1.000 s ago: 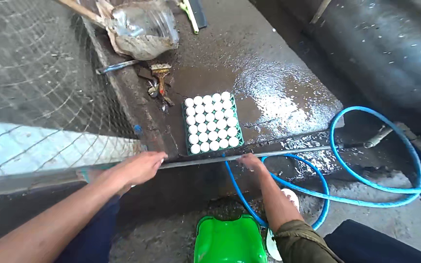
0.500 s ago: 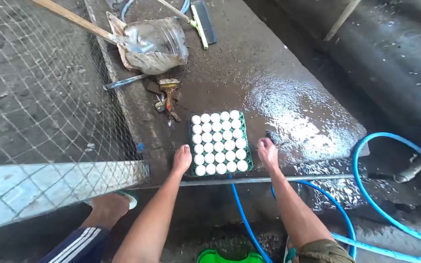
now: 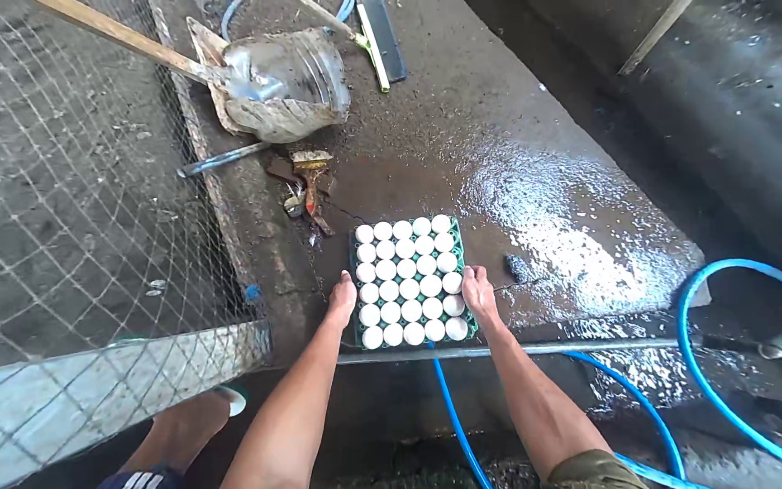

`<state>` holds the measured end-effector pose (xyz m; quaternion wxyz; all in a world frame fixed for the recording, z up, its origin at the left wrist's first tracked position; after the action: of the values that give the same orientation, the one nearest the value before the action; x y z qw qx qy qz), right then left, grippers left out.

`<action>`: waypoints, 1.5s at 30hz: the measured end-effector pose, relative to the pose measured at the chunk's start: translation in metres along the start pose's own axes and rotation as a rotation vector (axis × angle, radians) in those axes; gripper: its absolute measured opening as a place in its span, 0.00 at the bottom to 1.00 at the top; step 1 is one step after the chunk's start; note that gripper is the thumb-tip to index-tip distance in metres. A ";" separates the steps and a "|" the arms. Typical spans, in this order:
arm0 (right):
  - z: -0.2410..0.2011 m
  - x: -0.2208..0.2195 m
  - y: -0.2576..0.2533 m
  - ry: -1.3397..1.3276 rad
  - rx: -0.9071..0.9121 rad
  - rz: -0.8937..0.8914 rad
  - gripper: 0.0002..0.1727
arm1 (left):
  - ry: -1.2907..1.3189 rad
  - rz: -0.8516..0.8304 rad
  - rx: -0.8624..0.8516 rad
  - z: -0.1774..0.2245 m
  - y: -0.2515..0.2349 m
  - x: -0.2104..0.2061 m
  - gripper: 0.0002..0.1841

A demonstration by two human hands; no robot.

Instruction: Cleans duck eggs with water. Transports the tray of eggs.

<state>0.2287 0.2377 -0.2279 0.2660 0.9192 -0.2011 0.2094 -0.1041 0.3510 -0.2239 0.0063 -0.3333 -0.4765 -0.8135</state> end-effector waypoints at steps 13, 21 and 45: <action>-0.012 0.020 0.043 -0.197 0.032 -0.024 0.43 | 0.402 -0.121 -0.102 -0.038 0.067 0.007 0.39; -0.093 0.072 0.113 -0.215 0.157 -0.074 0.54 | 0.511 -0.033 -0.287 -0.021 0.185 0.076 0.37; -0.228 0.163 0.296 -0.203 0.408 -0.238 0.39 | 0.708 -0.175 -0.449 -0.091 0.426 0.197 0.37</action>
<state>0.1586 0.0958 0.1485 0.0765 0.9874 -0.0708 0.1193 -0.1659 0.1082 0.1831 0.0278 0.0152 -0.2824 -0.9588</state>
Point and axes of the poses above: each hand's wrist, its own y-axis away from the middle knuckle, its own x-axis out of the back of the hand, z = x × y, the point moved 10 cm from there along -y, towards the middle knuckle, and after that the axes turned 15 degrees about x, right-handed, at the moved point
